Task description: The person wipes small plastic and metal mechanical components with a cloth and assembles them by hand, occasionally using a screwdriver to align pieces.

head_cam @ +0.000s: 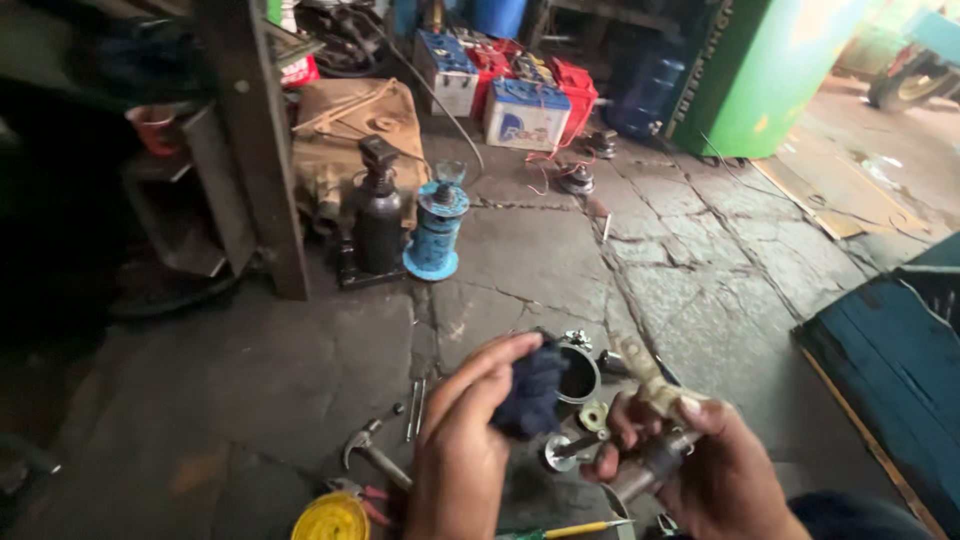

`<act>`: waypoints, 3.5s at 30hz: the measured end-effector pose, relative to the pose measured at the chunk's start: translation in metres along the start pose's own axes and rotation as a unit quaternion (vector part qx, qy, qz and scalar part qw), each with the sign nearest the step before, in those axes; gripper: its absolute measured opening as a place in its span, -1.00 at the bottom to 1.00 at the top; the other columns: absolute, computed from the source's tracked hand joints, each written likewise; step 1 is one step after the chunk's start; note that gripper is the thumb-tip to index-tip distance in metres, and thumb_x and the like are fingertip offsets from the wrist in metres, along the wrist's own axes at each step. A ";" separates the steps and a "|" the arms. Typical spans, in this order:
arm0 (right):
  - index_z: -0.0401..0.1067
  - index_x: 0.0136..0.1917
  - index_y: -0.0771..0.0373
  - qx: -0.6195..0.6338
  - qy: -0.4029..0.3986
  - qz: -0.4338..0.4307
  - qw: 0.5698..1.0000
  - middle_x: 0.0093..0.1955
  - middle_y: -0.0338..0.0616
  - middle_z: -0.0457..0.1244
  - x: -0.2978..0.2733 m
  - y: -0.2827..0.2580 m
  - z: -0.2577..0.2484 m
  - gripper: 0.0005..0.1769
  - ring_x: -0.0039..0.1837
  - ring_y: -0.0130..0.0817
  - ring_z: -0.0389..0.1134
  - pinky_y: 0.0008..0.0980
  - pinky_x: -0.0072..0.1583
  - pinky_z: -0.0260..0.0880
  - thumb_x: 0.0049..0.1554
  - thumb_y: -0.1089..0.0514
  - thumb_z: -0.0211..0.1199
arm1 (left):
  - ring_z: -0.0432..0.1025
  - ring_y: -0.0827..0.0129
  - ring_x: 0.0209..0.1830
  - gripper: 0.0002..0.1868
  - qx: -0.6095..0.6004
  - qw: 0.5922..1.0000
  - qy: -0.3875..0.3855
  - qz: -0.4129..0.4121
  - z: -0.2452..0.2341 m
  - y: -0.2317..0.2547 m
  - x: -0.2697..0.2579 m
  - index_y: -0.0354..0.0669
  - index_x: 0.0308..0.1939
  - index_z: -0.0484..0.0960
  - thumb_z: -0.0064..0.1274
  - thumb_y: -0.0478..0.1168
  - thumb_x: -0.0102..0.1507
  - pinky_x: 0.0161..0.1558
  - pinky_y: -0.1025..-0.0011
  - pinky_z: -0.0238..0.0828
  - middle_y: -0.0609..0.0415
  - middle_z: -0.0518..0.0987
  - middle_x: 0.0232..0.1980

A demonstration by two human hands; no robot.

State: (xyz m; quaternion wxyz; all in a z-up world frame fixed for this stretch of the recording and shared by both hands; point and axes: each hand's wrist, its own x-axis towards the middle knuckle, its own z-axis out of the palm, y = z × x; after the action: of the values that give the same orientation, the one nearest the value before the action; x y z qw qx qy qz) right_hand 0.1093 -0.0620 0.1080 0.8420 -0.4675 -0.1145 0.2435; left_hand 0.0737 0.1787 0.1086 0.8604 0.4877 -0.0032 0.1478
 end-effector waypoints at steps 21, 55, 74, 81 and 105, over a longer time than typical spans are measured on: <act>0.45 0.16 0.49 -0.093 0.187 -0.072 0.975 -0.01 0.12 0.41 0.018 0.039 0.060 -0.50 -0.01 -0.20 0.43 -0.34 -0.09 0.33 0.19 0.04 -0.03 | 0.42 0.39 -0.48 -0.59 -0.067 0.989 -0.022 -0.131 -0.019 -0.028 0.013 -0.45 -0.37 0.59 0.13 -0.15 0.45 -0.41 0.42 0.35 -0.03 0.60 -0.41; 0.25 0.02 0.34 -0.226 0.148 -0.115 0.956 -0.30 -0.20 0.22 -0.011 0.014 0.045 -0.71 -0.34 -0.57 0.11 -0.52 -0.32 0.05 0.08 0.35 0.30 | 0.54 0.54 -0.42 -0.62 0.214 0.936 -0.180 -0.215 -0.013 0.015 0.003 -0.25 0.02 0.75 0.30 -0.25 0.12 -0.35 0.53 0.49 0.08 0.73 -0.34; 0.43 -0.05 0.36 -0.321 0.294 -0.183 0.881 -0.28 -0.21 0.29 -0.019 0.035 0.077 -0.88 -0.35 -0.61 0.20 -0.55 -0.34 0.15 0.12 0.35 0.31 | 0.12 0.70 -0.58 -0.65 0.289 0.908 -0.282 -0.110 -0.006 0.033 -0.004 -0.31 -0.48 0.61 0.14 -0.10 0.27 -0.60 0.45 0.07 0.29 0.26 -0.67; 0.35 0.05 0.34 -0.312 0.288 -0.274 0.863 -0.17 -0.16 0.32 -0.022 0.052 0.083 -0.87 -0.26 -0.60 0.26 -0.58 -0.24 0.23 0.32 0.31 0.30 | 0.16 0.73 -0.53 -0.63 0.146 0.929 -0.321 -0.110 -0.012 0.013 -0.005 -0.31 -0.51 0.62 0.12 -0.15 0.34 -0.52 0.53 0.11 0.35 0.37 -0.57; 0.48 0.10 0.45 -0.583 0.243 -0.409 0.658 0.02 -0.04 0.38 -0.048 0.019 0.054 -0.55 0.06 -0.40 0.44 -0.53 0.13 0.37 0.22 -0.02 0.40 | 0.47 0.44 -0.48 -0.81 0.193 0.897 -0.374 0.136 -0.001 0.035 -0.012 -0.27 -0.14 0.66 0.14 -0.19 0.31 -0.40 0.43 0.35 0.04 0.57 -0.41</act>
State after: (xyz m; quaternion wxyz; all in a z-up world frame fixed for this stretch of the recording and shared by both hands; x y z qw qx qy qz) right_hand 0.0396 -0.0391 0.1231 0.4091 -0.8112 -0.2042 -0.3645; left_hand 0.0531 0.1937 0.1354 0.6561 0.6585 -0.3624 0.0679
